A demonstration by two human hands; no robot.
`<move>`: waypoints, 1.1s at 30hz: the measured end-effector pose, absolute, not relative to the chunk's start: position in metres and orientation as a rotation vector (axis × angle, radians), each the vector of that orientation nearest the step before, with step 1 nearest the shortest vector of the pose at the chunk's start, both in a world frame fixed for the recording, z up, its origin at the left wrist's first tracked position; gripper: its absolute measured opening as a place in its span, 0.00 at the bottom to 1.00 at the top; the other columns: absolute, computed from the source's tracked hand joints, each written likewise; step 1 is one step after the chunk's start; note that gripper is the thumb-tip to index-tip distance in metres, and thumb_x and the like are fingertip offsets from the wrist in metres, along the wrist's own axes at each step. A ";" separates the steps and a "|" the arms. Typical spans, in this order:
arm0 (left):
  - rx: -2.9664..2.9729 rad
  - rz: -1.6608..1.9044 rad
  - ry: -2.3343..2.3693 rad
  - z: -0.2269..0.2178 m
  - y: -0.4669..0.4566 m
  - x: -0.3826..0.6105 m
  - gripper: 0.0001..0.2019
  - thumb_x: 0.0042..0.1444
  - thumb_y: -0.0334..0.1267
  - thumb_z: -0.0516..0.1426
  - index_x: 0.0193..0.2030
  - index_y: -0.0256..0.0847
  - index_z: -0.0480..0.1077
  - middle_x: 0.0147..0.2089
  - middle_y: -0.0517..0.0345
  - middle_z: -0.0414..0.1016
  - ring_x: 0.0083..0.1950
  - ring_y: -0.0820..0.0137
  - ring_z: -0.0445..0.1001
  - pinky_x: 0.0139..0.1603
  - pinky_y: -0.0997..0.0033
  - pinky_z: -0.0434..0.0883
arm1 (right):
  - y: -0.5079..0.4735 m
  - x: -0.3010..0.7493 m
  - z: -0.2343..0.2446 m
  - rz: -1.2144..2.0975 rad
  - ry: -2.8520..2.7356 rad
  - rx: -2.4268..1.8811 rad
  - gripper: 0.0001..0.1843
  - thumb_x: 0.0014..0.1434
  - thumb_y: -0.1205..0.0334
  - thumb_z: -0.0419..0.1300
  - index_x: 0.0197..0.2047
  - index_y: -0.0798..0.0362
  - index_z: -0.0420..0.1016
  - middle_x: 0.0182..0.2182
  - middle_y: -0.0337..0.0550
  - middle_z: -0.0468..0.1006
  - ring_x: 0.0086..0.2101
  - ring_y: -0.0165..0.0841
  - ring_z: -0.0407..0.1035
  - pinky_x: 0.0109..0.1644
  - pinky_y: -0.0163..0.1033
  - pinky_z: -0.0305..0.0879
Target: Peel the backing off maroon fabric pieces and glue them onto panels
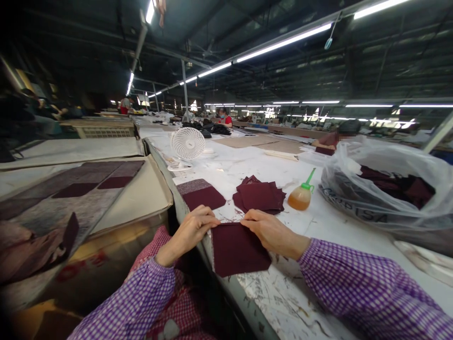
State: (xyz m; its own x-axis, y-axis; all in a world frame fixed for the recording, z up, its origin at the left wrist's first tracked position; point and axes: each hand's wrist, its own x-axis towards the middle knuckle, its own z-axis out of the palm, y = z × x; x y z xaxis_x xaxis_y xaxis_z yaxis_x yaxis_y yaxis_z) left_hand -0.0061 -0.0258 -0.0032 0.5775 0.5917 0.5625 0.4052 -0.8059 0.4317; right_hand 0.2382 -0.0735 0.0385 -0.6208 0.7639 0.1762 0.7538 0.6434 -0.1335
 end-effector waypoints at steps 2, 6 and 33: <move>2.567 1.059 0.812 -0.004 -0.026 -0.006 0.12 0.62 0.35 0.51 0.34 0.40 0.75 0.34 0.56 0.71 0.39 0.68 0.65 0.40 0.69 0.63 | -0.074 0.233 0.042 -0.028 -2.726 -1.237 0.21 0.62 0.71 0.43 0.52 0.54 0.71 0.41 0.50 0.70 0.39 0.35 0.65 0.44 0.40 0.65; 2.541 1.071 0.795 -0.003 -0.025 -0.008 0.11 0.61 0.35 0.52 0.34 0.40 0.75 0.34 0.56 0.71 0.39 0.69 0.65 0.40 0.69 0.64 | -0.073 0.220 0.051 -0.231 -2.883 -1.294 0.28 0.58 0.76 0.44 0.59 0.50 0.66 0.37 0.49 0.68 0.36 0.34 0.63 0.41 0.39 0.64; 2.682 0.870 1.415 0.010 0.005 -0.001 0.10 0.54 0.42 0.58 0.40 0.39 0.69 0.42 0.53 0.70 0.47 0.62 0.65 0.48 0.62 0.64 | -0.034 0.216 0.051 0.396 -2.694 -1.339 0.04 0.57 0.62 0.55 0.33 0.53 0.67 0.31 0.41 0.70 0.32 0.32 0.64 0.38 0.37 0.60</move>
State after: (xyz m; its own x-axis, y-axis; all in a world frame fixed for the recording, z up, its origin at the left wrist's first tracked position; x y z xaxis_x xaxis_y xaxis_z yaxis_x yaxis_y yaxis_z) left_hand -0.0012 0.0054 0.0095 0.4456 0.7591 0.4747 0.7665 -0.5974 0.2359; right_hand 0.2156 -0.0342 0.0505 -0.6060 0.7952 -0.0197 0.7673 0.5778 -0.2782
